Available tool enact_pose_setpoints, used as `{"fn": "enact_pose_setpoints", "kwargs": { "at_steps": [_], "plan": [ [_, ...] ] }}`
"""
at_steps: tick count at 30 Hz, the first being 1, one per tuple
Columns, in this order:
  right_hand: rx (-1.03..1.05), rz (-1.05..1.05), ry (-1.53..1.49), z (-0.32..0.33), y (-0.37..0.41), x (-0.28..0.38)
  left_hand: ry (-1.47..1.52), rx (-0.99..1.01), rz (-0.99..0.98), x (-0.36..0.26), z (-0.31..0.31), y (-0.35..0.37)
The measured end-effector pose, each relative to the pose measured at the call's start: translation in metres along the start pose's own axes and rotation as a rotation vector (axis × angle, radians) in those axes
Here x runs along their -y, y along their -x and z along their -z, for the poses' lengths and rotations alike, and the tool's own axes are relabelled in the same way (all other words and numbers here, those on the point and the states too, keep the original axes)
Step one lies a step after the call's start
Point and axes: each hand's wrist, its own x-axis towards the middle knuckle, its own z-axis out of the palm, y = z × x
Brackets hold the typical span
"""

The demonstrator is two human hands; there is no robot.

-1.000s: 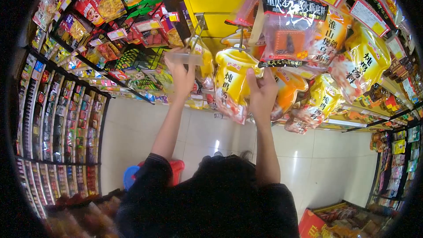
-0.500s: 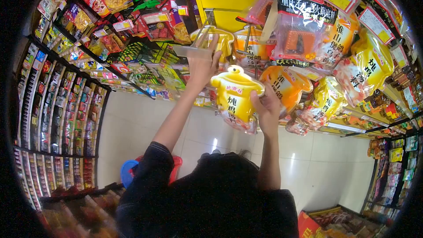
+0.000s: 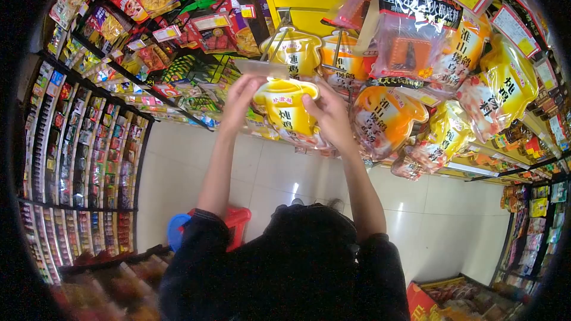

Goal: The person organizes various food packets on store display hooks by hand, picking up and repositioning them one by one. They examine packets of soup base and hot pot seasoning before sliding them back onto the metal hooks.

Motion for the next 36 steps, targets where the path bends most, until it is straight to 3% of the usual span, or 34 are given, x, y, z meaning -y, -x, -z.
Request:
{"fn": "enact_pose_setpoints", "kwargs": {
  "at_steps": [2,9,18,27,31,34,36],
  "plan": [
    [-0.014,0.057,0.027,-0.008,-0.006,-0.002,-0.117,-0.037,-0.022,0.003,0.0,0.0],
    [-0.097,0.074,0.01,-0.021,-0.017,-0.014,0.032,-0.227,-0.247,0.007,-0.015,-0.02],
    [-0.129,0.218,0.191,-0.014,-0.032,-0.035,-0.116,-0.23,-0.247,0.022,0.002,-0.039],
    [-0.182,0.132,0.265,-0.012,-0.035,-0.024,-0.175,-0.245,-0.266,0.025,-0.008,-0.046],
    [-0.246,-0.035,0.442,-0.007,-0.049,-0.013,-0.527,-0.367,-0.418,0.025,-0.015,-0.065],
    [-0.282,-0.157,0.498,-0.008,-0.06,0.001,-0.634,-0.394,-0.557,0.018,-0.023,-0.079],
    [-0.378,-0.107,0.412,-0.01,-0.069,-0.012,-0.62,-0.401,-0.587,0.022,-0.025,-0.086]
  ]
}}
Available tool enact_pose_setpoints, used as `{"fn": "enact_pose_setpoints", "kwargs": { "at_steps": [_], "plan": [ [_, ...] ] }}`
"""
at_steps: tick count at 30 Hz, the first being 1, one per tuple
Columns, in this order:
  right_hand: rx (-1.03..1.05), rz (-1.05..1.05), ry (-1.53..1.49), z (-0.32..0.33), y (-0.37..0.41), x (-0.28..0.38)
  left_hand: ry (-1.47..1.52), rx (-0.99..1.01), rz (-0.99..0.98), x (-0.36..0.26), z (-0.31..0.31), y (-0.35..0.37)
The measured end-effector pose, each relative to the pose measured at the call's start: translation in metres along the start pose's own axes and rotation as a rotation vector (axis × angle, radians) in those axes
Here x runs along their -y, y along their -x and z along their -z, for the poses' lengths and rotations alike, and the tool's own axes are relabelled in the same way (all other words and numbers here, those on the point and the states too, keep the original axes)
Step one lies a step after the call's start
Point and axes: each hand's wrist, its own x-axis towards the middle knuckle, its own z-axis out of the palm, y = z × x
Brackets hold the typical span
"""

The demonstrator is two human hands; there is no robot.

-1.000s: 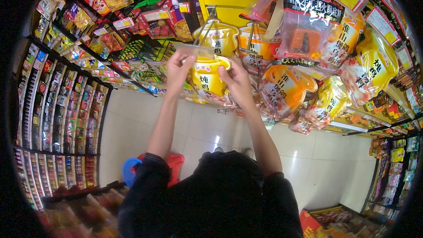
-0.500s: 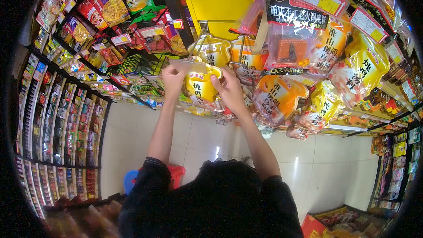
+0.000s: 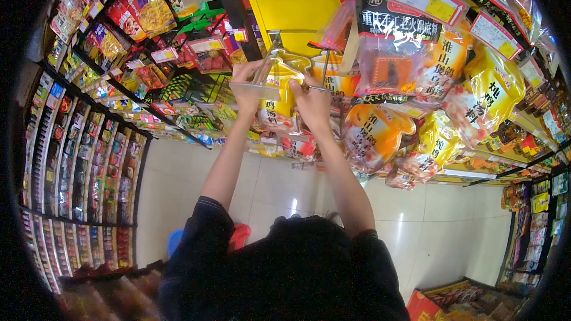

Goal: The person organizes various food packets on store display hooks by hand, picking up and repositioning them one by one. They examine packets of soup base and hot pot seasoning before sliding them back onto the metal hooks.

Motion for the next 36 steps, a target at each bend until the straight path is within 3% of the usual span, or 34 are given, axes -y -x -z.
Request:
{"fn": "enact_pose_setpoints", "kwargs": {
  "at_steps": [11,14,15,19,22,23,24,25,28,32,36],
  "plan": [
    [-0.177,0.159,0.15,-0.005,-0.031,-0.026,-0.177,-0.123,-0.125,0.019,-0.036,0.003],
    [-0.159,0.327,0.148,0.001,-0.021,-0.043,-0.222,-0.101,-0.142,0.012,-0.032,0.004],
    [-0.165,0.429,0.323,0.012,0.003,-0.026,-0.236,-0.081,-0.174,0.014,-0.031,0.005],
    [-0.162,0.411,0.343,0.051,0.082,0.001,-0.296,-0.051,-0.154,0.012,-0.029,0.007],
    [-0.127,0.298,0.236,0.099,0.118,0.007,-0.393,0.003,-0.064,0.001,-0.025,0.023],
    [-0.124,0.253,0.181,0.112,0.127,0.01,-0.303,-0.058,-0.061,-0.002,-0.032,0.032],
    [-0.178,0.266,0.219,0.128,0.135,0.015,-0.218,-0.119,-0.054,-0.004,-0.034,0.043],
    [-0.229,0.282,0.252,0.147,0.142,0.02,-0.588,0.077,-0.176,-0.017,-0.017,0.047],
    [-0.482,0.293,0.17,0.196,0.16,0.03,-0.548,0.11,0.012,-0.021,-0.007,0.091],
    [-0.851,0.468,0.324,0.264,0.167,0.042,-0.539,0.113,0.034,-0.019,-0.003,0.134],
    [-0.944,0.56,0.484,0.301,0.139,0.081,-0.506,0.162,0.028,-0.036,-0.001,0.147]
  ]
}}
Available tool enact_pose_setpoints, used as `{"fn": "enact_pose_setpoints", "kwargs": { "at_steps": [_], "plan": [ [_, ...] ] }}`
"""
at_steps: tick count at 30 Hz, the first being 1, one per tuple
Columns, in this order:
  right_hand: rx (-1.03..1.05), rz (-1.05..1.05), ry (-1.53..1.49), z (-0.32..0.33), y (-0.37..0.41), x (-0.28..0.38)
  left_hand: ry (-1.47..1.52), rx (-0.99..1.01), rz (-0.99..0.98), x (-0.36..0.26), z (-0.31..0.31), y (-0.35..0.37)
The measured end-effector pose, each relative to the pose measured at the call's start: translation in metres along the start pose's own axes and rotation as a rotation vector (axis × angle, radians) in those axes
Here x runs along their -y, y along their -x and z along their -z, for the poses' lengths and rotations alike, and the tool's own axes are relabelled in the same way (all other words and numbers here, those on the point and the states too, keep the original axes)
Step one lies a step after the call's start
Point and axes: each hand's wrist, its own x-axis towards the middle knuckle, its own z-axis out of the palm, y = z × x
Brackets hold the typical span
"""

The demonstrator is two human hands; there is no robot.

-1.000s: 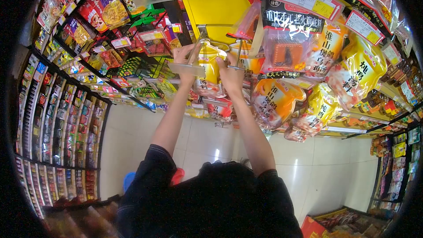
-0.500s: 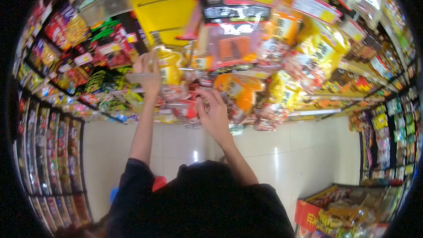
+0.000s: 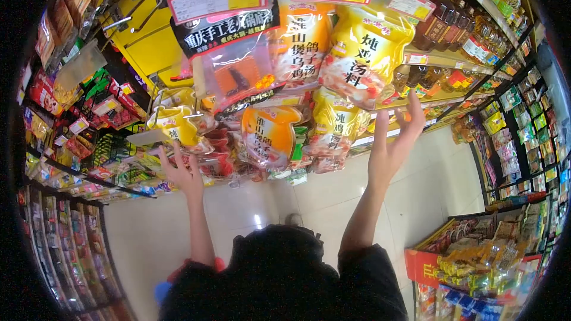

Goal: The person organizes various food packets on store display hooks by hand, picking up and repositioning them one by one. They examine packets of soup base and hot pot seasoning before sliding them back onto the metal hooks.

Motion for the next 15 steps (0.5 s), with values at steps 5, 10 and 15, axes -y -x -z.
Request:
{"fn": "enact_pose_setpoints", "kwargs": {
  "at_steps": [5,10,15],
  "plan": [
    [0.146,-0.03,0.011,-0.018,-0.045,-0.016,-0.06,0.126,-0.009,-0.01,0.002,-0.017],
    [0.204,-0.162,-0.172,-0.024,-0.054,-0.02,-0.024,0.15,-0.024,-0.009,-0.003,-0.027],
    [0.163,-0.186,-0.372,-0.015,-0.06,-0.022,-0.055,0.121,-0.027,-0.011,-0.002,-0.025]
  ]
}}
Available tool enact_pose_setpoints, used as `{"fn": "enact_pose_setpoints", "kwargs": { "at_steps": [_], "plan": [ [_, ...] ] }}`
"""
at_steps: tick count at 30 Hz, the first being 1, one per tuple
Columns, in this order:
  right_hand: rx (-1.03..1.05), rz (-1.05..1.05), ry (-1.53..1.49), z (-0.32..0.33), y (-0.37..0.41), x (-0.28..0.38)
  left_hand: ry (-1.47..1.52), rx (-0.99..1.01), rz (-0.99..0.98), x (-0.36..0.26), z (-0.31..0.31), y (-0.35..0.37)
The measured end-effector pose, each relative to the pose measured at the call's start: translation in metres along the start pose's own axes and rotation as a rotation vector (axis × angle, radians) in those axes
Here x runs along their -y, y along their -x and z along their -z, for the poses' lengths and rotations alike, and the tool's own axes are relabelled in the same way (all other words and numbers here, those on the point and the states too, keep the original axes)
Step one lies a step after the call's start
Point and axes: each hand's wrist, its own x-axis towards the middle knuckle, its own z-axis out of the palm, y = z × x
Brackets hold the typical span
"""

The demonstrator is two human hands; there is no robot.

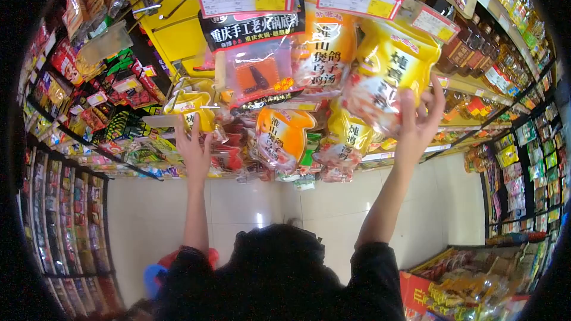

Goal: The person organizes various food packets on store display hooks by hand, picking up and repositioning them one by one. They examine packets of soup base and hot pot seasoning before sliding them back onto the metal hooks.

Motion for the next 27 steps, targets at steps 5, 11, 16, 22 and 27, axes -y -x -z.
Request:
{"fn": "enact_pose_setpoints", "kwargs": {
  "at_steps": [5,11,16,22,27],
  "plan": [
    [-0.063,-0.036,-0.344,0.016,-0.004,0.018,-0.059,0.04,0.044,-0.005,0.003,0.005],
    [-0.037,-0.078,-0.233,0.044,0.024,0.017,0.005,-0.031,0.03,-0.007,0.003,0.009],
    [0.184,-0.013,-0.159,0.061,0.116,-0.023,0.133,-0.177,0.061,-0.014,0.022,0.014],
    [0.801,-0.292,-0.174,-0.042,0.213,-0.023,1.135,0.182,0.468,0.01,0.056,0.007],
    [0.816,-0.03,-0.111,-0.141,0.246,-0.04,1.11,0.428,0.386,0.014,0.088,-0.02]
  ]
}}
